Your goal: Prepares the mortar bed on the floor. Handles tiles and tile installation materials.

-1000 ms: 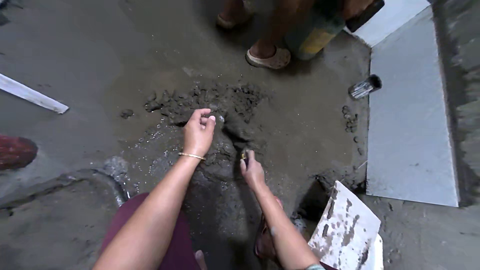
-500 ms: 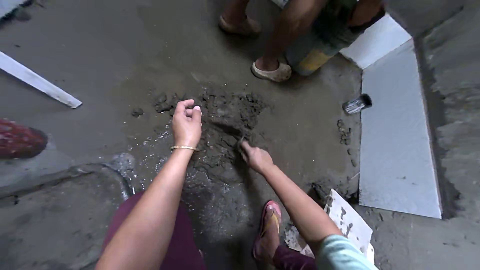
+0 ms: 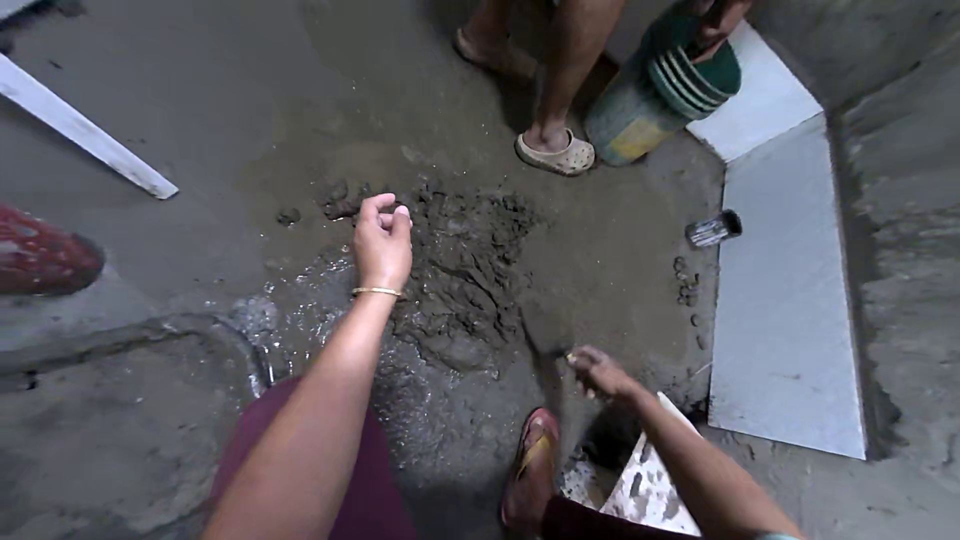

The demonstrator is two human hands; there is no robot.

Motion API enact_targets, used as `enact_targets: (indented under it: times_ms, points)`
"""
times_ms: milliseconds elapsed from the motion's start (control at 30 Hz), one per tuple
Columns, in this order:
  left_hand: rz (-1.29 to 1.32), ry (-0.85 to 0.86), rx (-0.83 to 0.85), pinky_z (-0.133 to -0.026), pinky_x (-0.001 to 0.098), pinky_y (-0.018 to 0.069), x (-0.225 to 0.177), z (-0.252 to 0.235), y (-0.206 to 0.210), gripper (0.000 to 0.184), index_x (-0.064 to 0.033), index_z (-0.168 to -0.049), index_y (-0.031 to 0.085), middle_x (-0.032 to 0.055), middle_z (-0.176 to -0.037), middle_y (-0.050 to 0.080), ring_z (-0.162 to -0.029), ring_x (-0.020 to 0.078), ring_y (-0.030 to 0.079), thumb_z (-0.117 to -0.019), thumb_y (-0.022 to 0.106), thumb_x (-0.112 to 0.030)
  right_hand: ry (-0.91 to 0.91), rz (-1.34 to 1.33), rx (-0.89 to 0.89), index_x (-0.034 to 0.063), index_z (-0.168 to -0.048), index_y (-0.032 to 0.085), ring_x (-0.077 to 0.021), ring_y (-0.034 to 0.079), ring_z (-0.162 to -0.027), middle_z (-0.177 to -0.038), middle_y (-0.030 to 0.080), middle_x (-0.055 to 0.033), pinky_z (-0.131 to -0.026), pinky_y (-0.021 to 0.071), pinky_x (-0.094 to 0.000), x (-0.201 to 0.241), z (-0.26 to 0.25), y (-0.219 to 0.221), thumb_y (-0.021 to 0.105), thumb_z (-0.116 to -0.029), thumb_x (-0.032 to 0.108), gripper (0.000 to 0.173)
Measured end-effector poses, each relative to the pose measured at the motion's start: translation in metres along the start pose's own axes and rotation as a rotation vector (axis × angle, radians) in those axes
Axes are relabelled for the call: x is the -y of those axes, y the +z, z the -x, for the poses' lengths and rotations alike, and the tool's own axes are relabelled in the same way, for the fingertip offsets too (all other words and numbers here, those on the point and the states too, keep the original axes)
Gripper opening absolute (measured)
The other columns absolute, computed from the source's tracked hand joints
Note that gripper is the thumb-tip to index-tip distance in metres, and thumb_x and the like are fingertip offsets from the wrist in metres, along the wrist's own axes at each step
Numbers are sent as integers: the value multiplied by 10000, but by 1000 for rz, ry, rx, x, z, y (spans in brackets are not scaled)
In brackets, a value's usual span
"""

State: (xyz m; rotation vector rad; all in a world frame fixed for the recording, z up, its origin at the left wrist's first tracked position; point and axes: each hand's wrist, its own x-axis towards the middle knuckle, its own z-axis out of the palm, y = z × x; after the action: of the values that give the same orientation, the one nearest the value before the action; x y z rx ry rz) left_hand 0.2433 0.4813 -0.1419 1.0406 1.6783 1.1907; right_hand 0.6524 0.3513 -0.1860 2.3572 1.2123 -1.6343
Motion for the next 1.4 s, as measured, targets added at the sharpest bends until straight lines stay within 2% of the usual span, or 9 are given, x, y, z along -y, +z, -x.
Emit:
enact_targets:
  times_ms: [133, 267, 533, 667, 800, 933, 1133, 1300, 1400]
  points:
    - [-22, -9, 26, -726, 329, 569, 0, 3, 0, 382, -28, -1416, 518, 119, -1031, 681, -768, 151, 667, -1090, 506, -228, -4, -468, 95, 108, -1400, 429, -115, 500, -479, -709, 533, -22, -451, 476, -274, -13, -11, 109, 372, -1133, 336, 356]
    - [-13, -18, 117, -714, 315, 561, 3, 14, 16, 389, -13, -1426, 497, 127, -1035, 675, -757, 143, 655, -1099, 488, -223, -120, -628, 18, 62, -1434, 404, -134, 531, -473, -724, 562, -55, -446, 502, -287, 12, -29, 152, 415, -1128, 259, 364]
    - [-41, -1, 204, -701, 306, 562, -1, 25, 46, 383, -18, -1425, 501, 129, -1041, 675, -752, 142, 655, -1104, 486, -226, -188, -900, -90, 8, -1404, 415, -122, 540, -477, -770, 569, -78, -425, 502, -262, 61, -29, 154, 464, -1112, 173, 339]
    - [5, 4, 188, -702, 289, 561, 1, 19, 52, 389, -6, -1423, 494, 117, -1039, 675, -741, 121, 651, -1112, 453, -237, -298, -532, -206, 0, -1458, 405, -131, 583, -504, -751, 609, -83, -481, 540, -282, 66, 6, 114, 503, -1092, 155, 410]
    - [101, -8, 117, -660, 250, 549, -5, 14, 57, 373, -15, -1415, 500, 90, -994, 666, -694, 92, 631, -1115, 447, -230, -301, 269, -324, 137, -1537, 418, -381, 713, -971, -1104, 710, -218, -878, 562, -568, 104, 12, 81, 534, -1076, 290, 499]
    - [135, 13, 6, -674, 274, 544, -4, 5, 41, 379, -7, -1425, 489, 109, -1006, 655, -702, 109, 618, -1116, 436, -220, -220, 814, -227, 281, -1621, 306, -474, 665, -1137, -1357, 624, -242, -927, 531, -637, 137, 0, 99, 433, -1096, 197, 547]
    - [233, -68, -159, -617, 246, 509, 5, -12, -3, 399, -4, -1417, 466, 81, -974, 659, -643, 81, 588, -1134, 369, -269, -286, 747, -299, 231, -1607, 358, -427, 692, -1101, -1319, 655, -213, -936, 540, -593, 145, 35, 98, 432, -1105, 301, 513]
    - [237, -61, -148, -584, 259, 483, 5, -5, -11, 421, -57, -1429, 456, 66, -994, 674, -631, 86, 572, -1132, 371, -342, -201, 868, -84, 283, -1636, 260, -497, 670, -1122, -1245, 675, -273, -921, 529, -664, 110, -6, 121, 434, -1101, 203, 569]
    - [269, -38, -149, -629, 287, 526, 8, -10, -11, 412, 1, -1421, 463, 118, -1004, 664, -673, 115, 609, -1127, 403, -282, -197, 848, -63, 273, -1593, 360, -483, 659, -1163, -1280, 673, -248, -956, 514, -673, 120, 3, 90, 480, -1093, 275, 514]
